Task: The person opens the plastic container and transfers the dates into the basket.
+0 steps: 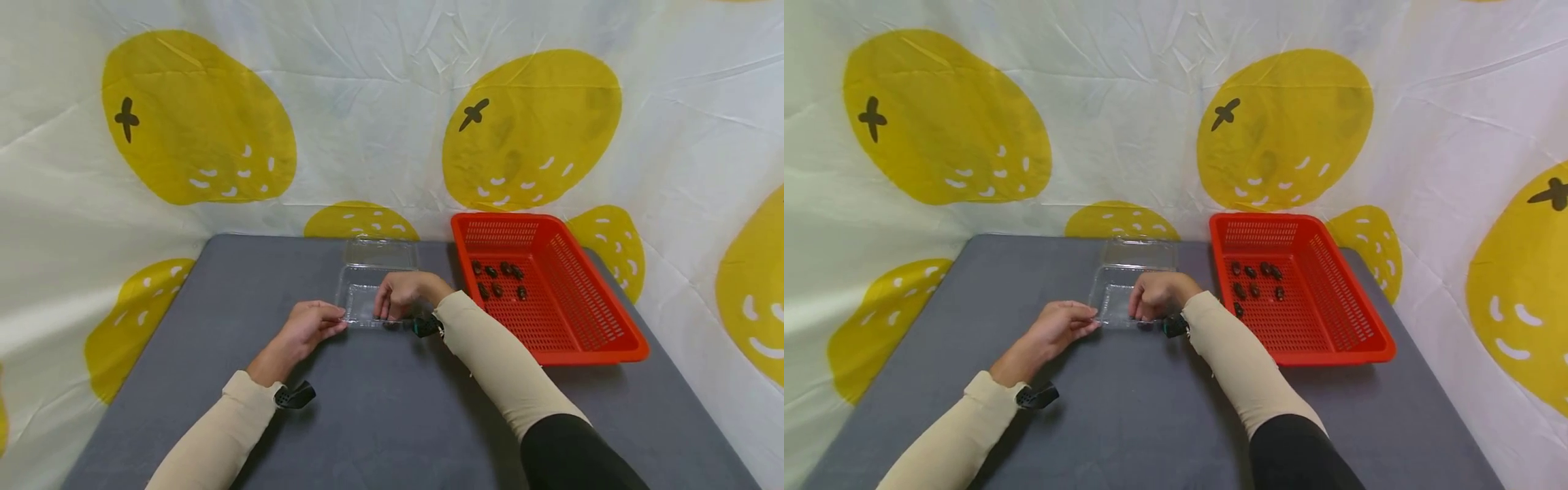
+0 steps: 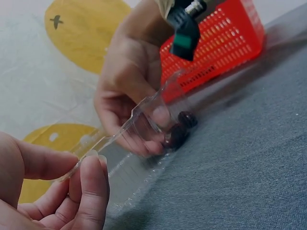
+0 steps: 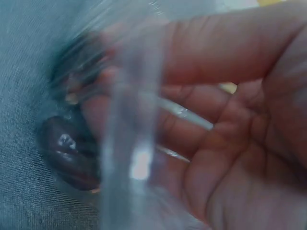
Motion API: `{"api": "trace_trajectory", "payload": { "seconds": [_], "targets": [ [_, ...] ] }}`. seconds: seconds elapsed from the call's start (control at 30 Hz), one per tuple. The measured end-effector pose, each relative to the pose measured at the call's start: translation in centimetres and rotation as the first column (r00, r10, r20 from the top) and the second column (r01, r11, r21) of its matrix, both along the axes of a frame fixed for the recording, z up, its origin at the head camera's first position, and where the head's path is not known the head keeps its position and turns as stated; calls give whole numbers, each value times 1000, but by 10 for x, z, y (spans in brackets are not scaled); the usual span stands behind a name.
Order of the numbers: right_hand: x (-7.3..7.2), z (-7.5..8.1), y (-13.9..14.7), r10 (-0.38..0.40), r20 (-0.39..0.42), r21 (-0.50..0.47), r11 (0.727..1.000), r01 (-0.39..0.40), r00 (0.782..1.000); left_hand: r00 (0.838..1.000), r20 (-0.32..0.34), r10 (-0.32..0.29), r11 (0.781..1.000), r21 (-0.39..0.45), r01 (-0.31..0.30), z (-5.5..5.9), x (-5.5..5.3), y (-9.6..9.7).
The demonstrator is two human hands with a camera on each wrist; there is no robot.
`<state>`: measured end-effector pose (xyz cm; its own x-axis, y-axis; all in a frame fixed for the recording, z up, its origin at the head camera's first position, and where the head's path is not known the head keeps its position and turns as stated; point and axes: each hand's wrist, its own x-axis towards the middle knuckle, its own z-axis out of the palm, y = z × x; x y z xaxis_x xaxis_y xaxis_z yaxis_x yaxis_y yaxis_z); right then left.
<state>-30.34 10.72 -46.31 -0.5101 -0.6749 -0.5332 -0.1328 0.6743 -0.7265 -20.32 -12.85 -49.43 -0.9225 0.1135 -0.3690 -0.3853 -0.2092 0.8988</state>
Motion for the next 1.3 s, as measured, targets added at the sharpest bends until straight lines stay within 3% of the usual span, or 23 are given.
{"api": "trace_trajectory", "payload": {
  "seconds": [0.33,0.6,0.97,1.3],
  "targets": [
    [2,-5,0,72,-33,65,995,-70,997,998,-11,67,995,73,-66,-4,3,8],
    [3,-1,4,16,-31,24,1000,-16,999,997,-23,76,995,66,-74,-4,2,12],
    [8,17,10,-68,-57,-153,987,58,996,997,-25,70,996,64,-68,-6,1,12],
    [7,37,25,-94,-86,-269,961,68,992,997,-11,79,996,51,-78,-5,2,7]
  ]
}}
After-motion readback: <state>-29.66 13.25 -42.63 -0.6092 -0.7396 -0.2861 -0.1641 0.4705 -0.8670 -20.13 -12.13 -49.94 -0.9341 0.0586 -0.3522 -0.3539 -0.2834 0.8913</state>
